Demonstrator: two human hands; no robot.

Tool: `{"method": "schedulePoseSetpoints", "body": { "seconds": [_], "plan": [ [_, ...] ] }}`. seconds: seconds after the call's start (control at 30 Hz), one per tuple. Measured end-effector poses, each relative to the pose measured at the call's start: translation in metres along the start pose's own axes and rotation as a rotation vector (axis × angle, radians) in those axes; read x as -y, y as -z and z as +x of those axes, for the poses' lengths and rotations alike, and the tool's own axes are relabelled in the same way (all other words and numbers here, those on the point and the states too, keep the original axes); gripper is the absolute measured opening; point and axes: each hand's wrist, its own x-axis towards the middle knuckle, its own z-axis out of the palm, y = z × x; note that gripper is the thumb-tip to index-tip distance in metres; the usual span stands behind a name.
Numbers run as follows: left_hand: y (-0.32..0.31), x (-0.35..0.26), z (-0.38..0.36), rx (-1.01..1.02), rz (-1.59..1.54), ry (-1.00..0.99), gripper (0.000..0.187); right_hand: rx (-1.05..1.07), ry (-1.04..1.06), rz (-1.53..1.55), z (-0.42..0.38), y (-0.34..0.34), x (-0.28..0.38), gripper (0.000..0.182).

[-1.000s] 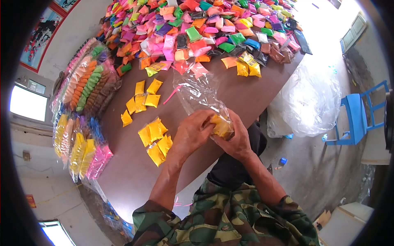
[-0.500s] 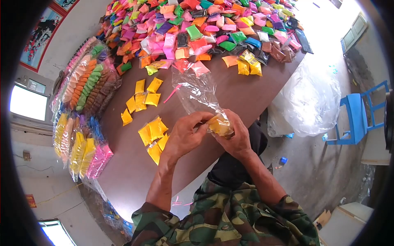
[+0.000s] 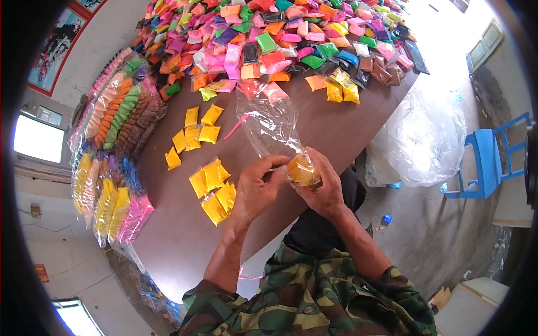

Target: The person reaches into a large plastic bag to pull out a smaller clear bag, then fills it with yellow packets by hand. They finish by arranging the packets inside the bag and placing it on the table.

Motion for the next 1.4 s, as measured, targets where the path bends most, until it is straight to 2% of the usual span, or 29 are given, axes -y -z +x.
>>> {"method": "schedulePoseSetpoints", "body": {
  "seconds": [0.1, 0.2, 0.3, 0.5, 0.6, 0.7, 0.8, 0.9, 1.0, 1.1, 1.2, 1.3, 1.4],
  "plan": [
    [-0.016, -0.003, 0.003, -0.057, 0.125, -0.192, 0.021, 0.011, -0.017, 0.048, -0.001, 0.0, -0.002, 0.078],
    [-0.023, 0.006, 0.006, -0.128, 0.273, -0.289, 0.018, 0.033, -0.005, 0.071, 0.0, 0.003, -0.002, 0.08],
    [-0.025, 0.01, 0.006, -0.151, 0.197, -0.215, 0.018, 0.051, -0.098, 0.139, 0.0, 0.005, 0.002, 0.083],
    [-0.034, 0.005, 0.005, -0.311, 0.22, -0.225, 0.017, 0.106, -0.142, 0.149, 0.006, 0.009, 0.0, 0.086],
    [-0.038, 0.006, 0.008, -0.322, 0.362, -0.326, 0.013, 0.096, -0.088, 0.145, 0.003, 0.005, -0.008, 0.085],
    [-0.043, 0.012, 0.007, -0.301, 0.286, -0.258, 0.01, 0.074, -0.036, 0.125, 0.006, 0.008, -0.005, 0.086],
    [-0.039, 0.008, 0.007, -0.273, 0.164, -0.167, 0.01, 0.091, -0.075, 0.14, 0.005, 0.01, -0.002, 0.084],
    [-0.037, 0.008, 0.009, -0.248, 0.144, -0.18, 0.01, 0.071, -0.178, 0.289, 0.002, 0.003, -0.005, 0.081],
    [-0.037, 0.003, 0.009, -0.224, 0.177, -0.198, 0.011, 0.051, -0.189, 0.31, 0.001, 0.002, -0.002, 0.078],
    [-0.037, -0.003, 0.009, -0.268, 0.208, -0.248, 0.012, 0.028, -0.105, 0.208, 0.008, 0.0, -0.003, 0.077],
    [-0.033, 0.003, 0.012, -0.201, 0.209, -0.162, 0.016, 0.042, -0.142, 0.212, 0.011, -0.005, -0.004, 0.077],
    [-0.029, 0.008, 0.011, -0.175, 0.168, -0.162, 0.018, 0.055, -0.156, 0.073, 0.01, -0.006, -0.002, 0.079],
    [-0.028, 0.009, 0.009, -0.197, 0.255, -0.193, 0.02, 0.005, -0.176, 0.153, 0.01, -0.014, -0.004, 0.083]
  ]
}}
